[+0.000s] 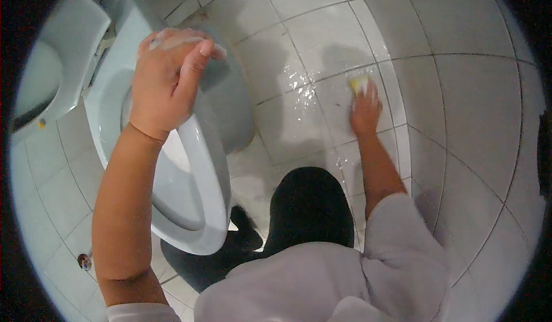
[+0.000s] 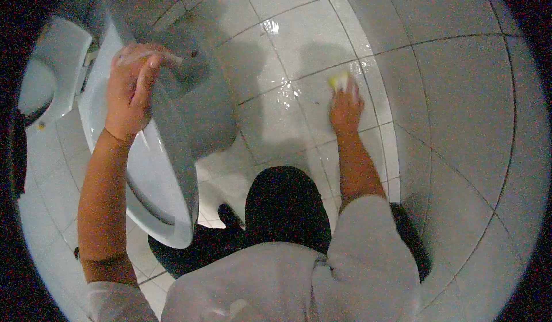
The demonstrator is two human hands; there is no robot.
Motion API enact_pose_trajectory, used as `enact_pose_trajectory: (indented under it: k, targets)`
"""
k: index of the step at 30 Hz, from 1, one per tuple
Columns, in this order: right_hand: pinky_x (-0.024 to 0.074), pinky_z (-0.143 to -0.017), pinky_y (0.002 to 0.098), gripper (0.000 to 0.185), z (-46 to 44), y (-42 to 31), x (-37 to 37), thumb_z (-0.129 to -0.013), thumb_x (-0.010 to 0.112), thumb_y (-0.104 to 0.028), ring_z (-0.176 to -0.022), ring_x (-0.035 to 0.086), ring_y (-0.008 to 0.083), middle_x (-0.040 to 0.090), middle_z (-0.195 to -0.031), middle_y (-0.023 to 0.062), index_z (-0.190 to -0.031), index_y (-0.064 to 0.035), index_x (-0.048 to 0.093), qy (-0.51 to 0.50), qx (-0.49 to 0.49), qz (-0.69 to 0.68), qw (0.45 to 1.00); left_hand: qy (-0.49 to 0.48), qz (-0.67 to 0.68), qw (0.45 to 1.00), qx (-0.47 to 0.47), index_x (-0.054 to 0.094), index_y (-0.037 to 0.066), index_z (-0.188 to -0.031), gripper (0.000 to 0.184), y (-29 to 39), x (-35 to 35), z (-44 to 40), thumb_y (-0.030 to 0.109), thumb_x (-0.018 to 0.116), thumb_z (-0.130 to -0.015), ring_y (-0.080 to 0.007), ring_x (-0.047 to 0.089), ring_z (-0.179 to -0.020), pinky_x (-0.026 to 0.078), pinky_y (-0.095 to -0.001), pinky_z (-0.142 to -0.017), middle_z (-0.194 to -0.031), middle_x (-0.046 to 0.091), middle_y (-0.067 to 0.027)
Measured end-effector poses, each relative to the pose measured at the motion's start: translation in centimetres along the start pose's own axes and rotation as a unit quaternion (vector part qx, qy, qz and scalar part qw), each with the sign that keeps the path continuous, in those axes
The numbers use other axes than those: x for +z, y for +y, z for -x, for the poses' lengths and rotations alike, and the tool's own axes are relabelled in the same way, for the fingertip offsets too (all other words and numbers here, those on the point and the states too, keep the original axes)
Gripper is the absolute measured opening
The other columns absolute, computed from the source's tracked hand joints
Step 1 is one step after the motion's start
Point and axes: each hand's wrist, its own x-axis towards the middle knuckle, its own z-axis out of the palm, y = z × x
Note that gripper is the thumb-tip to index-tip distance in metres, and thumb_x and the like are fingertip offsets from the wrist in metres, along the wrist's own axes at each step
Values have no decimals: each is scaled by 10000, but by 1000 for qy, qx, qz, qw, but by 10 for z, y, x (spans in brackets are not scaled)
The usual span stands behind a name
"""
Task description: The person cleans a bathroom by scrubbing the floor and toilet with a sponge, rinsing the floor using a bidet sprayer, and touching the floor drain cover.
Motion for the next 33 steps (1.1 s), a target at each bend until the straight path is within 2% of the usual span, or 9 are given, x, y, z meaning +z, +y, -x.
enact_pose_trajectory:
  k: [7,9,11,12,15,23,25,29,33]
  targets:
    - [276,-895,511,347,61,46,89,-770,467,-190,-1184,329,282,358,-1283,121,-1098,-79,495,-87,315,26,945,10,23,1000,9,619,76,-707,335,-1,2,0,284,401,-854,-248,529,-759,330,-360,-806,-751,599,-67]
    - [288,-876,500,337,-6,-31,5,-757,457,-150,-1145,369,256,460,-1176,102,-1085,-87,504,-147,71,-18,986,5,7,1000,22,617,69,-707,339,1,3,0,283,401,-856,-248,527,-742,337,-355,-788,-742,597,-74]
    - [293,-871,486,313,-18,-54,28,-761,442,-135,-1120,390,249,501,-1116,82,-1062,-86,511,1,-205,-73,976,-24,27,999,-15,615,69,-709,342,1,0,0,289,398,-855,-251,527,-751,326,-364,-808,-748,598,-76]
    - [293,-871,486,313,-23,-51,28,-761,442,-135,-1120,390,249,501,-1116,82,-1062,-86,511,17,-211,-77,974,-13,13,1000,-13,615,69,-709,342,3,-2,0,289,398,-855,-251,527,-751,326,-364,-808,-748,598,-76]
    - [291,-897,467,322,8,1,16,-801,385,-109,-1109,395,306,421,-1236,112,-1092,-95,522,-128,-32,-42,990,-20,-45,999,10,613,74,-709,336,3,-2,0,293,401,-851,-260,525,-774,311,-378,-835,-757,601,-75]
    - [309,-862,478,392,53,42,24,-688,549,-125,-1151,344,292,362,-1247,174,-1064,-21,505,127,286,37,949,-26,-12,999,-33,617,91,-701,313,0,0,0,283,410,-834,-265,527,-800,307,-412,-852,-755,604,-64]
    - [307,-849,500,391,-12,-6,-7,-734,529,-208,-1165,329,248,314,-1298,112,-1087,-44,495,-70,298,-134,943,-32,-17,998,-41,617,94,-696,310,0,0,1,282,411,-832,-261,529,-800,309,-414,-849,-748,605,-58]
    - [288,-891,469,360,-70,-89,60,-762,485,-173,-1181,334,234,374,-1276,94,-1111,-90,503,48,-44,-90,994,-9,4,1000,-28,610,98,-695,289,-1,1,1,274,420,-824,-247,530,-785,311,-421,-849,-742,598,-49]
    - [300,-889,454,363,-27,-105,40,-766,460,-151,-1177,343,249,365,-1288,89,-1124,-103,500,-104,-245,-180,947,-22,-19,999,-16,596,91,-693,257,0,0,1,246,431,-814,-244,527,-761,315,-425,-840,-720,583,-44]
